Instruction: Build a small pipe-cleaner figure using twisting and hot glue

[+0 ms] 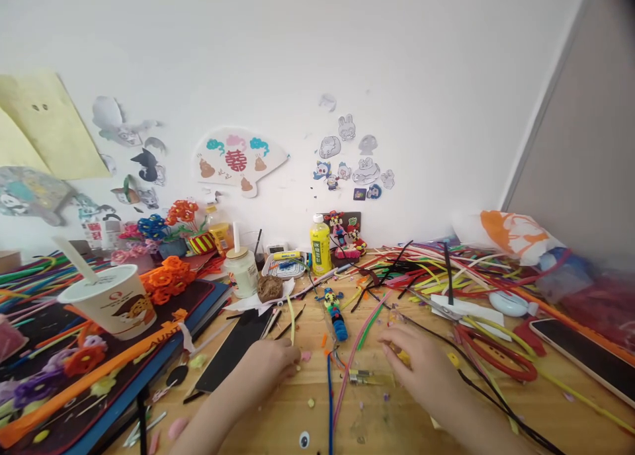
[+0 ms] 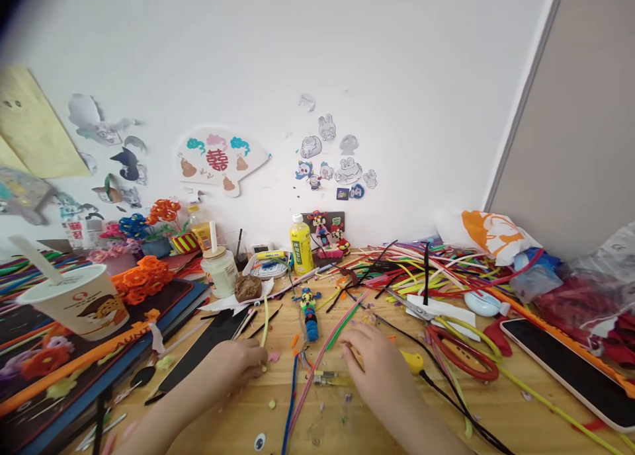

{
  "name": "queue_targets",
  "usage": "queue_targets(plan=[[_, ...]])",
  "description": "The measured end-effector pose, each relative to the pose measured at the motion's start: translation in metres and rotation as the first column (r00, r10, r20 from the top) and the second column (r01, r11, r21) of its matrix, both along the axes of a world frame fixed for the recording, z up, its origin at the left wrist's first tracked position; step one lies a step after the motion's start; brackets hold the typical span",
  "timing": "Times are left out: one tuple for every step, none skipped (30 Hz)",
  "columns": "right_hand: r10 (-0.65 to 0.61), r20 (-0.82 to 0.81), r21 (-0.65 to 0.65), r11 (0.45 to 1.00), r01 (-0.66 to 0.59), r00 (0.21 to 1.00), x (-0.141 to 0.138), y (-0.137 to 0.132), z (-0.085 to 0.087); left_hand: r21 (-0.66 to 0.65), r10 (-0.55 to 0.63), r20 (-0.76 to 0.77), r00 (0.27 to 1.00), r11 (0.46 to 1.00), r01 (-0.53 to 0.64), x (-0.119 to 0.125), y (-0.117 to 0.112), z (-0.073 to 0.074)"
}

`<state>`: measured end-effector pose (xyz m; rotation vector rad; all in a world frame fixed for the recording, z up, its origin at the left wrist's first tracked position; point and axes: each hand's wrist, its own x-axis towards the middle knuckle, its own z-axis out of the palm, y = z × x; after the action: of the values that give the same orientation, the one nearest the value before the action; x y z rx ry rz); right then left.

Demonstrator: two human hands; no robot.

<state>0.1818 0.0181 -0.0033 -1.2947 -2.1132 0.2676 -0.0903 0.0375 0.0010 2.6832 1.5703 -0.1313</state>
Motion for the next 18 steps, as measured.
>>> queue_targets(plan=[[-0.007,-0.023,-0.005,1.0,0.007,1.0,-0.001,0.0,-0.003,0.033,-0.03,-0.029,0.999,0.999,0.031,0.0,0.0,-0.001],[-0.012,-0.047,-0.009,1.0,0.012,0.999,-0.002,-0.002,-0.005,0.066,-0.041,-0.075,0.996,0.997,0.045,0.001,0.0,-0.001],[-0.013,-0.07,-0.009,1.0,0.012,0.997,-0.004,-0.003,-0.007,0.104,-0.043,-0.127,0.991,0.993,0.056,0.002,-0.001,0.001],[-0.002,-0.088,-0.01,1.0,0.001,0.996,-0.007,-0.006,-0.009,0.145,-0.045,-0.173,0.984,0.987,0.07,0.003,-0.002,0.003],[0.022,-0.101,-0.011,1.0,-0.024,0.995,-0.011,-0.008,-0.01,0.195,-0.051,-0.211,0.976,0.976,0.093,0.005,-0.004,0.006],[0.058,-0.108,-0.015,0.998,-0.06,0.992,-0.015,-0.011,-0.011,0.234,-0.078,-0.239,0.968,0.963,0.136,0.008,-0.007,0.008],[0.099,-0.111,-0.021,0.995,-0.102,0.989,-0.019,-0.014,-0.011,0.288,-0.119,-0.254,0.96,0.938,0.192,0.012,-0.011,0.01],[0.144,-0.116,-0.027,0.989,-0.148,0.983,-0.024,-0.017,-0.012,0.35,-0.159,-0.26,0.952,0.904,0.247,0.016,-0.016,0.011],[0.188,-0.124,-0.03,0.981,-0.193,0.974,-0.028,-0.019,-0.013,0.406,-0.192,-0.266,0.945,0.866,0.291,0.022,-0.021,0.011],[0.225,-0.134,-0.03,0.972,-0.231,0.965,-0.031,-0.021,-0.013,0.446,-0.228,-0.273,0.935,0.83,0.333,0.027,-0.027,0.01],[0.259,-0.14,-0.022,0.964,-0.264,0.956,-0.035,-0.023,-0.015,0.471,-0.275,-0.28,0.92,0.795,0.382,0.033,-0.032,0.008],[0.286,-0.142,-0.009,0.957,-0.29,0.948,-0.037,-0.024,-0.016,0.498,-0.309,-0.286,0.907,0.761,0.416,0.038,-0.037,0.006],[0.309,-0.141,0.007,0.95,-0.311,0.941,-0.039,-0.024,-0.017,0.52,-0.345,-0.288,0.893,0.727,0.449,0.043,-0.042,0.005],[0.322,-0.14,0.02,0.946,-0.322,0.936,-0.04,-0.025,-0.019,0.531,-0.372,-0.302,0.878,0.699,0.479,0.047,-0.046,0.004],[0.322,-0.141,0.026,0.947,-0.321,0.936,-0.04,-0.025,-0.02,0.534,-0.394,-0.308,0.866,0.682,0.5,0.051,-0.048,0.004],[0.315,-0.146,0.028,0.949,-0.314,0.938,-0.04,-0.025,-0.02,0.541,-0.4,-0.305,0.864,0.674,0.503,0.053,-0.05,0.004],[0.301,-0.151,0.025,0.953,-0.301,0.941,-0.04,-0.025,-0.02,0.541,-0.407,-0.303,0.861,0.671,0.508,0.054,-0.051,0.006],[0.282,-0.153,0.022,0.959,-0.281,0.947,-0.039,-0.025,-0.02,0.539,-0.414,-0.296,0.861,0.672,0.508,0.055,-0.052,0.008]])
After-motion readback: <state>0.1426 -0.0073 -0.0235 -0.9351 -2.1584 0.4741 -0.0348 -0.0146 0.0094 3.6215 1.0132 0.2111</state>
